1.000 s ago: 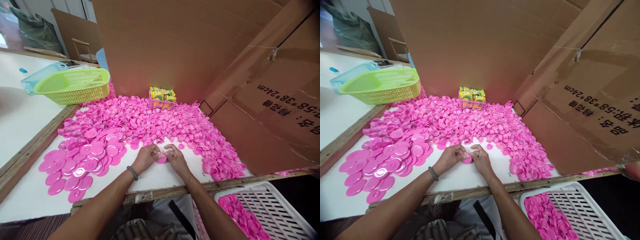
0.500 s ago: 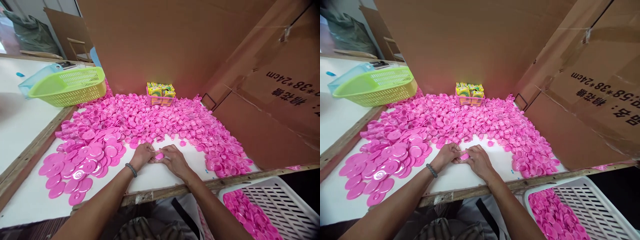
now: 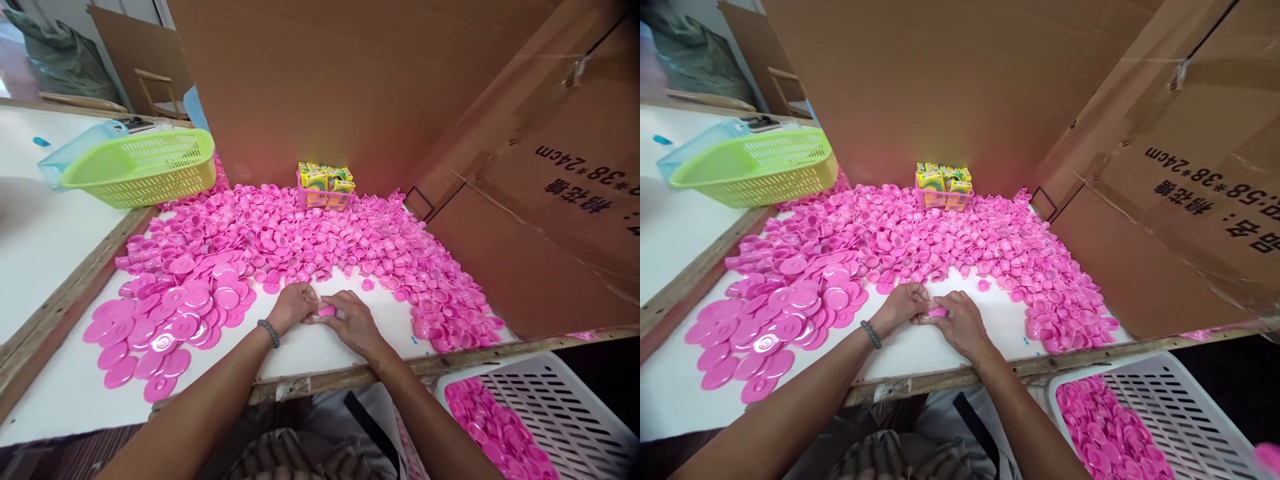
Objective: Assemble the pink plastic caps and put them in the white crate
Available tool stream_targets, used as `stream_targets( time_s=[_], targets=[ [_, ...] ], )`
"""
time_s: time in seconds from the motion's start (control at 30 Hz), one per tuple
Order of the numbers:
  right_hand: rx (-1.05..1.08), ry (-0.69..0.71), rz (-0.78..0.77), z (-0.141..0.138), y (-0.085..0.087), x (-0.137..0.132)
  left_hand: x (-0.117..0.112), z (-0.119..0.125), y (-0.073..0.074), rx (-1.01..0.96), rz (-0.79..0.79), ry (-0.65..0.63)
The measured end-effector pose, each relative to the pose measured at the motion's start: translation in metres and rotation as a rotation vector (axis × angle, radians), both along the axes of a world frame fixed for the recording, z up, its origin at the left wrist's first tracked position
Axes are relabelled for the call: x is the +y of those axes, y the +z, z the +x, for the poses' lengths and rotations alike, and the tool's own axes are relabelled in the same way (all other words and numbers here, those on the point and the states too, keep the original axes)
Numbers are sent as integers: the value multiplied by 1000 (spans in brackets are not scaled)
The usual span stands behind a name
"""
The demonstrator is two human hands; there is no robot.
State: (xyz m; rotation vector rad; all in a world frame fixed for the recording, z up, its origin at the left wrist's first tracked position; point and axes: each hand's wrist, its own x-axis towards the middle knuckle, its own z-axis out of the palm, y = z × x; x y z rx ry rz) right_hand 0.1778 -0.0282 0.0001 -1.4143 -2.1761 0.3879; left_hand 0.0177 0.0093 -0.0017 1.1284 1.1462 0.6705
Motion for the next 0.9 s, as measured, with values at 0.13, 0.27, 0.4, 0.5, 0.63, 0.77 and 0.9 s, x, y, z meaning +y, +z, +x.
stream_targets(
  time_s=[0.13, 0.27, 0.4, 0.5, 0.63, 0.77, 0.9],
  targets=[
    [-153, -169, 12, -2, 5, -4, -2, 1, -3, -18, 40, -23],
    [-104, -142, -29, 5, 5, -8, -5, 5, 1, -24, 2, -32],
    [-13, -73, -82, 15, 6, -8, -7, 10, 8, -49, -44, -33],
    [-56, -28, -57, 17, 10, -6, -7, 13, 10, -43, -62, -8],
    [-147, 32, -22, 15, 17, -4, -5, 17, 9, -7, -122, 25],
    [-225, 65, 8, 13, 21, -3, -2, 20, 7, 55, -159, 8],
    [-264, 58, 15, 12, 21, -3, -2, 19, 5, 46, -164, -14]
  ],
)
